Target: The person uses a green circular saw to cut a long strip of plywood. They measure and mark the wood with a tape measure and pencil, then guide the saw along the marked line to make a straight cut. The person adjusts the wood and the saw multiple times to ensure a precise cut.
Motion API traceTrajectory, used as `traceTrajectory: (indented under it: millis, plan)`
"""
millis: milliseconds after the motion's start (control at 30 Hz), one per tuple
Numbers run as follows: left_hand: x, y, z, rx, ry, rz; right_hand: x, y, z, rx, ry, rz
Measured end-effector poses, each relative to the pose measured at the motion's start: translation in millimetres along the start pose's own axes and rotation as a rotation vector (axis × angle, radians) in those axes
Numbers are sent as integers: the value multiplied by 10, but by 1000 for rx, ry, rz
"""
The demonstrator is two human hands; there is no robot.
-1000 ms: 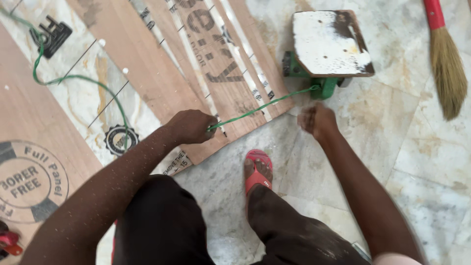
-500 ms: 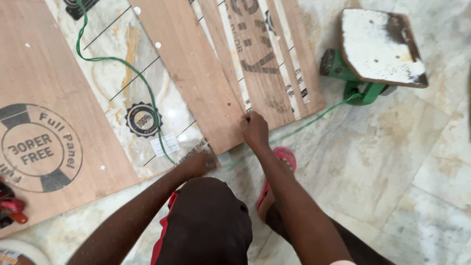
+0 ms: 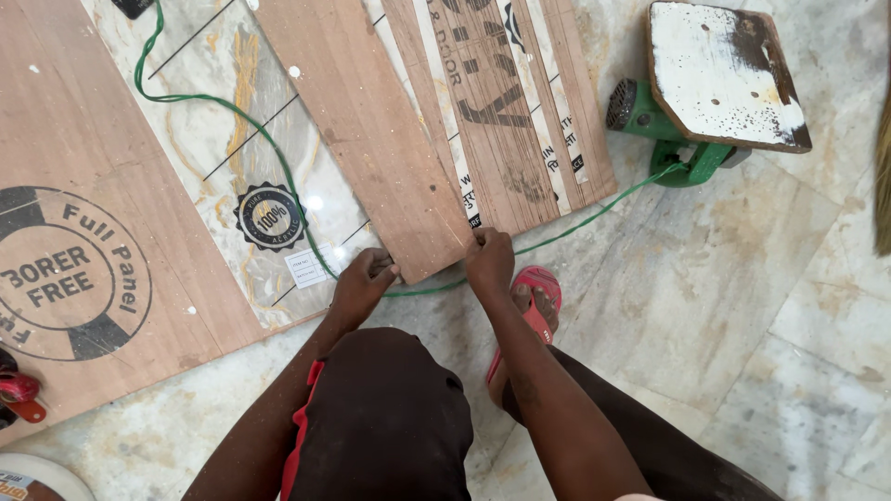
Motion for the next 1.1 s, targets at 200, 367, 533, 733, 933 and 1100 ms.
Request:
traceTrajectory:
  millis: [200, 367, 533, 733, 933, 1100]
  plan:
    - [191, 109, 321, 99, -103, -76, 180, -72, 207, -3, -37, 83]
    - [444, 392, 452, 137, 38, -206, 460, -295, 445, -38, -36, 222]
    - [581, 636, -109, -439, -94, -570, 381, -435, 419, 20, 214, 362]
    - [181, 575, -736, -702, -423, -512, -300, 69, 172, 141, 94, 5]
    - [-397, 446, -1035, -925, -691, -370, -458, 178, 234, 184, 55, -55]
    - [-792, 211, -1144, -993, -820, -236, -533, 186, 105, 179, -46, -25]
Point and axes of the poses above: each hand's wrist, its own x-axis away from the middle knuckle, its own y-axis out of the back of the hand, z = x × y, the point moved 7 cm from there along -x, towards the middle knuckle, and after that the axes turned 4 degrees about -x, right-handed, at the moved point
